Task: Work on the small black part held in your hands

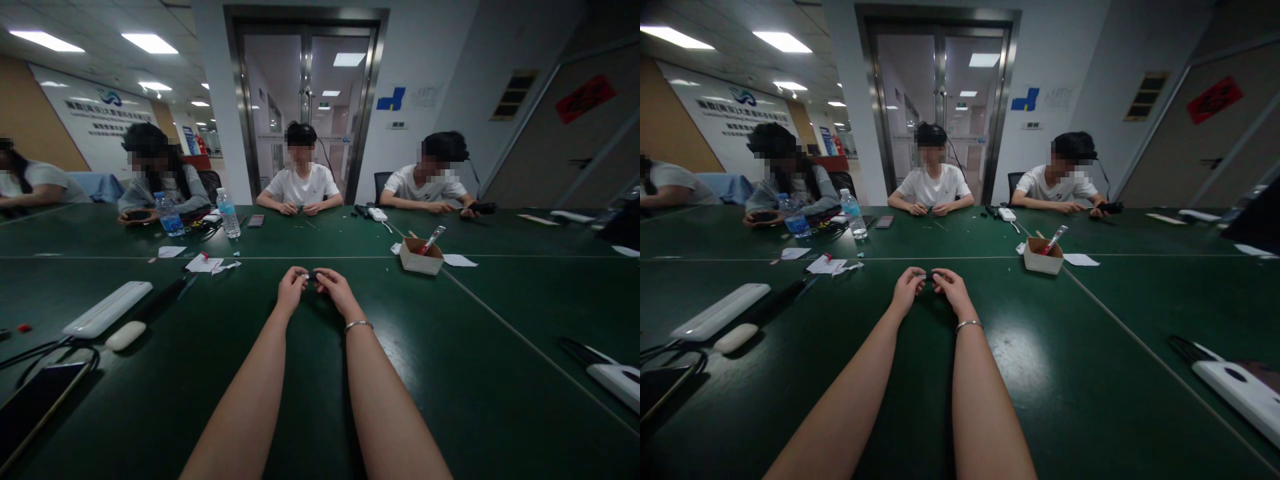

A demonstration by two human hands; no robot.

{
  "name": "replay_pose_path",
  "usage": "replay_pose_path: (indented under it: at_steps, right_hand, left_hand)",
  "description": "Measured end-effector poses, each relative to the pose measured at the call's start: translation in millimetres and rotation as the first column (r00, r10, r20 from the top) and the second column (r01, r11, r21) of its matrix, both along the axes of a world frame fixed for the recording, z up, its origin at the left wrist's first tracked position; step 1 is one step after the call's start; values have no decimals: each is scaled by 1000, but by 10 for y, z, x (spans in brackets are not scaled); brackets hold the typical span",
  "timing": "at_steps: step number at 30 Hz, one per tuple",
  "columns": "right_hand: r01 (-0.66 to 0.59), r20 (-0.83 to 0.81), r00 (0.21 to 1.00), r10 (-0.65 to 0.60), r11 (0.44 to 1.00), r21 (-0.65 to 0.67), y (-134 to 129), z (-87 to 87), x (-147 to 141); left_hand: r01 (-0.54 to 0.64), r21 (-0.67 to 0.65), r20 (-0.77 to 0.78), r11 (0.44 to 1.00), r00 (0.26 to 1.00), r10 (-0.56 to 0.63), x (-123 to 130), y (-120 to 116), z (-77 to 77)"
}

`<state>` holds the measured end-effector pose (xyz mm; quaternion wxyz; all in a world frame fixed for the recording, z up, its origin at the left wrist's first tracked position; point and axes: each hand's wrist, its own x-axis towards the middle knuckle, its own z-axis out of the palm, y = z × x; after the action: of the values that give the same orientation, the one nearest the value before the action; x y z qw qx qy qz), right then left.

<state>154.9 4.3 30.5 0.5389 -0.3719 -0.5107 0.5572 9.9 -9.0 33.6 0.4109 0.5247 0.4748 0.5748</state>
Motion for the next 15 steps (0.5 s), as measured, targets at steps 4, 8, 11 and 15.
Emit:
replay_pose_path:
  at_steps: [4, 8, 11, 15]
  right_hand:
    - [9, -4, 1000, -9, 1000, 2, 0, -3, 2]
    - [25, 3, 1000, -25, 1000, 5, -9, 8, 2]
    - [26, 15, 1000, -26, 1000, 12, -22, 21, 4]
    - [23, 16, 1000, -23, 1000, 13, -27, 26, 7]
  left_hand:
    - [-13, -22, 8, 1000, 1000, 13, 2, -13, 35]
    - [-30, -48, -30, 998, 999, 28, 2, -10, 35]
    - [-58, -55, -69, 997, 996, 54, 3, -11, 24]
    - [-60, -25, -55, 998, 997, 58, 2, -15, 14]
